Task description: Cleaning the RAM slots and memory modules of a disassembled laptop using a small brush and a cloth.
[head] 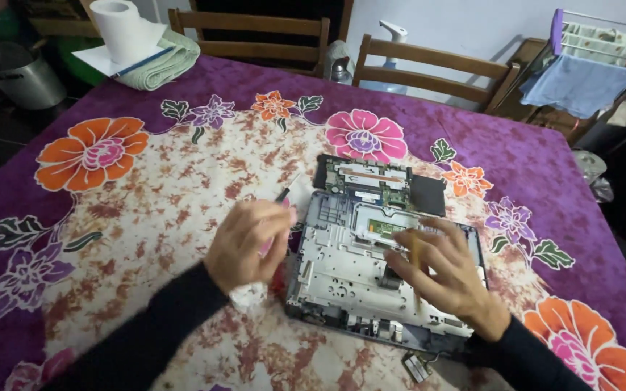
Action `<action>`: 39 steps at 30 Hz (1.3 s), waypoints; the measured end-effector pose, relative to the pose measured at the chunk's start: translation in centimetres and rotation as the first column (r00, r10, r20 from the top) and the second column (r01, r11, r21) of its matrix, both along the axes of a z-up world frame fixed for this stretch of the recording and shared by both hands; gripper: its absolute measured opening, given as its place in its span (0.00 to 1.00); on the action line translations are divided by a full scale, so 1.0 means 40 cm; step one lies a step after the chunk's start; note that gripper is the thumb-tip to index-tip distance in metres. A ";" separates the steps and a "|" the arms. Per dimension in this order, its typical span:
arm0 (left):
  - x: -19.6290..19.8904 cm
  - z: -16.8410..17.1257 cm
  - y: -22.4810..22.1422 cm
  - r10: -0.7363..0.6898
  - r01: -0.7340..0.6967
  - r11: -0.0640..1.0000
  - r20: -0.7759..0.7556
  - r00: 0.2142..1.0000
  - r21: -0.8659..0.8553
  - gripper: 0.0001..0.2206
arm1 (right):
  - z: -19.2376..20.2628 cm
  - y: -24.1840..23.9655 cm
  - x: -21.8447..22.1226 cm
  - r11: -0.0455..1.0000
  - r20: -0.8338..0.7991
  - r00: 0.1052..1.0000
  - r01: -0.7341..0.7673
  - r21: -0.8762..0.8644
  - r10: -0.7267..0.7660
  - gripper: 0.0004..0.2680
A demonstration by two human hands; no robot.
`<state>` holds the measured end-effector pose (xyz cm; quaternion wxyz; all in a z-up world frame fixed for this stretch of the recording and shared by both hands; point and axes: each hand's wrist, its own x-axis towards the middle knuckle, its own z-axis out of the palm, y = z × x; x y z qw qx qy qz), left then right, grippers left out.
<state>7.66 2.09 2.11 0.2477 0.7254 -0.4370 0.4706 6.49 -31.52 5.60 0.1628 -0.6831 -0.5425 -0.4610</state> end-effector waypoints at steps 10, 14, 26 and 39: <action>0.132 0.102 -0.123 0.590 -0.505 0.713 -0.026 0.807 0.487 0.32 | -0.054 -0.003 -0.030 0.951 -0.144 0.941 0.309 0.010 -0.305 0.09; 0.243 0.006 -0.201 0.589 -0.505 0.802 -0.276 0.760 0.318 0.42 | -0.043 -0.001 -0.001 0.919 -0.321 0.869 0.395 -0.011 -0.377 0.13; 0.539 -0.147 -0.287 0.572 -0.402 0.775 -0.811 0.121 0.487 0.41 | -0.138 -0.064 0.287 0.739 -0.935 -0.015 0.609 -0.290 -0.354 0.19; 0.715 -0.241 -0.208 0.165 -0.506 0.857 -0.982 0.090 0.098 0.25 | -0.160 -0.045 0.321 0.774 -0.993 0.075 0.632 -0.020 -0.087 0.13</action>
